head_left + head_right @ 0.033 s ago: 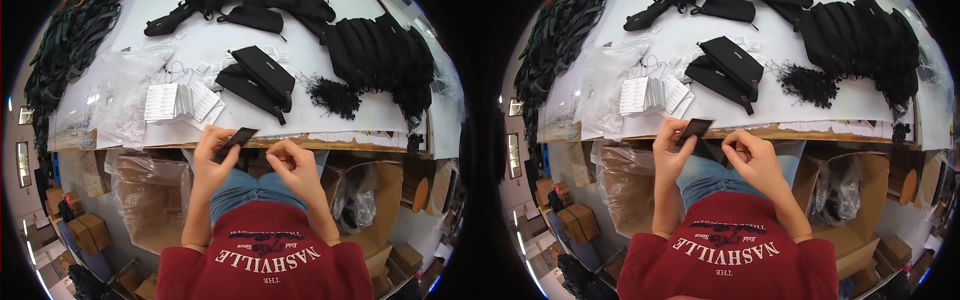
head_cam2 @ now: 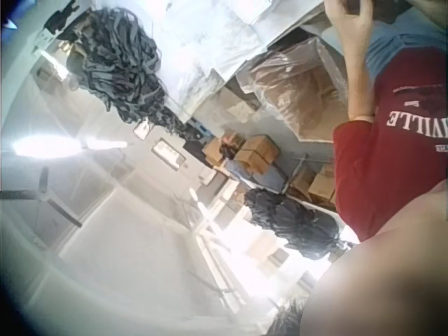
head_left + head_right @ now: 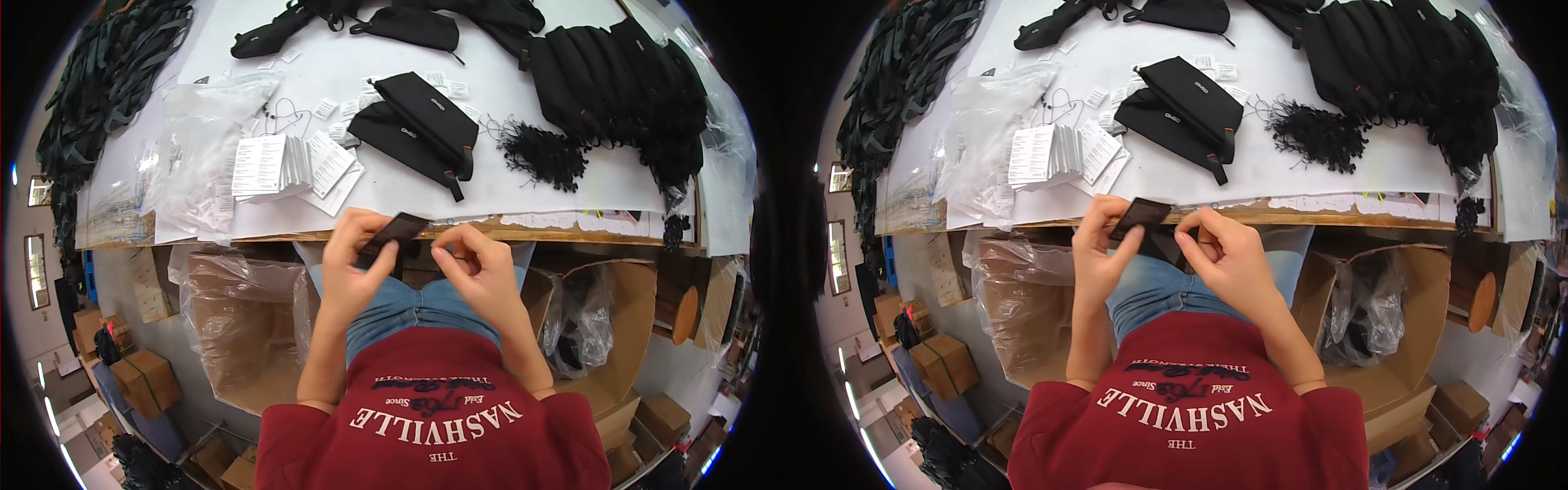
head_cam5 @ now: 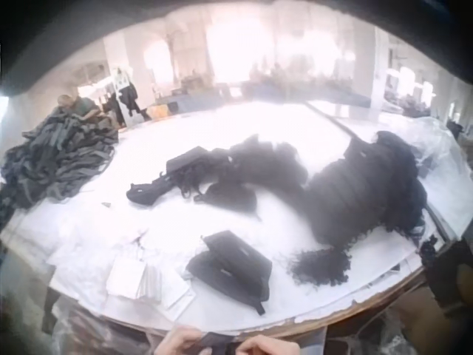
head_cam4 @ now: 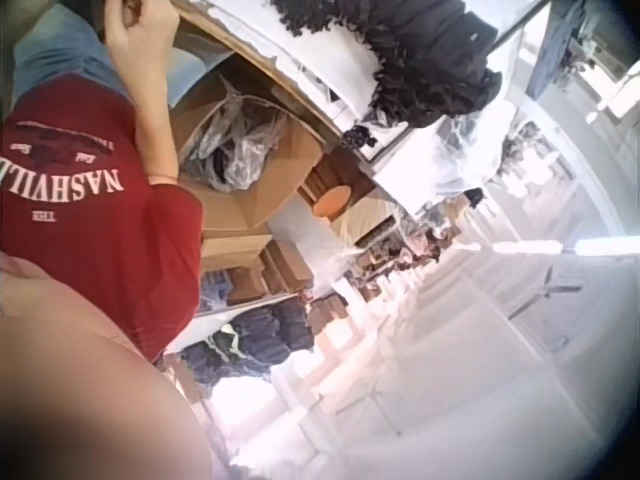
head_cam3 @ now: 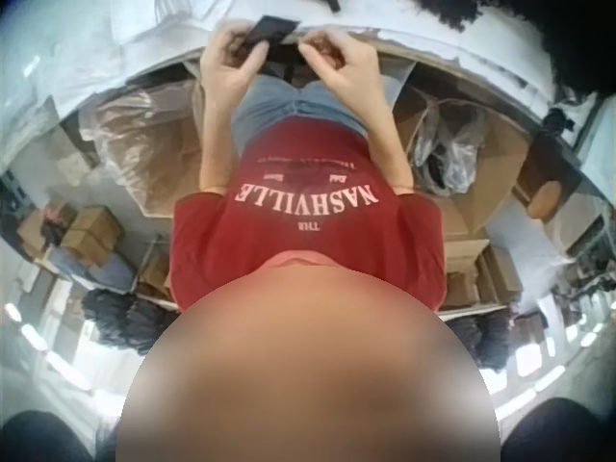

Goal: Assembling black eyewear cases by inserting tags and cleaning cloths.

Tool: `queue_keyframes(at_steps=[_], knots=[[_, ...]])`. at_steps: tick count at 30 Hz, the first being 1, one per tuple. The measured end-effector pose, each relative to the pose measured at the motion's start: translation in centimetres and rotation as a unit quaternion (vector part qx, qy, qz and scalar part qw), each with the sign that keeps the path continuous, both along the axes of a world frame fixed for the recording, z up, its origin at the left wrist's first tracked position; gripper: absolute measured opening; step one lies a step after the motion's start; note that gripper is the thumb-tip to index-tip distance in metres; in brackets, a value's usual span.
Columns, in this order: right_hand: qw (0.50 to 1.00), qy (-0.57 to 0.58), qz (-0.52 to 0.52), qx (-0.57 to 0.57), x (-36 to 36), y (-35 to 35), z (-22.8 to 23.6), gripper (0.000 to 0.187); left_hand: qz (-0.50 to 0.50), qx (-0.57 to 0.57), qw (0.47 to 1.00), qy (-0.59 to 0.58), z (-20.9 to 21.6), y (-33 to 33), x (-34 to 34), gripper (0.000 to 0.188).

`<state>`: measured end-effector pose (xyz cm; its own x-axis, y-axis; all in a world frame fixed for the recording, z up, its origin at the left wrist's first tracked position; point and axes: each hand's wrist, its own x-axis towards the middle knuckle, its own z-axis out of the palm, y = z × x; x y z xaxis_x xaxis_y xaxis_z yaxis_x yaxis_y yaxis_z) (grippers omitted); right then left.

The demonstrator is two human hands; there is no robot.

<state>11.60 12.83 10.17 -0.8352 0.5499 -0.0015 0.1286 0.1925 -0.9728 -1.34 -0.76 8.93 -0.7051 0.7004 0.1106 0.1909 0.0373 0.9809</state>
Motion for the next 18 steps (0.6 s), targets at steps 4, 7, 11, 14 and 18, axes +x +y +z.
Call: queue_keyframes(at_steps=[4,7,11,14,18], knots=[[0.993,0.022,-0.073,0.086,0.2,-0.3,-0.6,0.007,-0.032,0.025,0.996,-0.085,-0.7,0.2,2.1,0.026],[0.987,0.035,-0.109,0.116,0.4,-0.6,-0.7,0.008,-0.033,0.035,0.991,-0.122,-0.7,0.3,2.5,0.025],[0.985,0.034,-0.107,0.133,0.7,-0.9,-0.4,0.008,-0.036,0.010,0.997,-0.061,-0.1,0.4,2.9,0.029],[0.986,0.027,-0.094,0.133,0.8,-0.9,-0.1,0.009,-0.025,-0.018,0.999,0.020,-0.2,0.5,3.2,0.029],[0.986,0.030,-0.089,0.141,0.9,-0.8,-0.3,0.009,-0.006,0.008,0.982,0.190,-0.4,0.6,2.8,0.029]])
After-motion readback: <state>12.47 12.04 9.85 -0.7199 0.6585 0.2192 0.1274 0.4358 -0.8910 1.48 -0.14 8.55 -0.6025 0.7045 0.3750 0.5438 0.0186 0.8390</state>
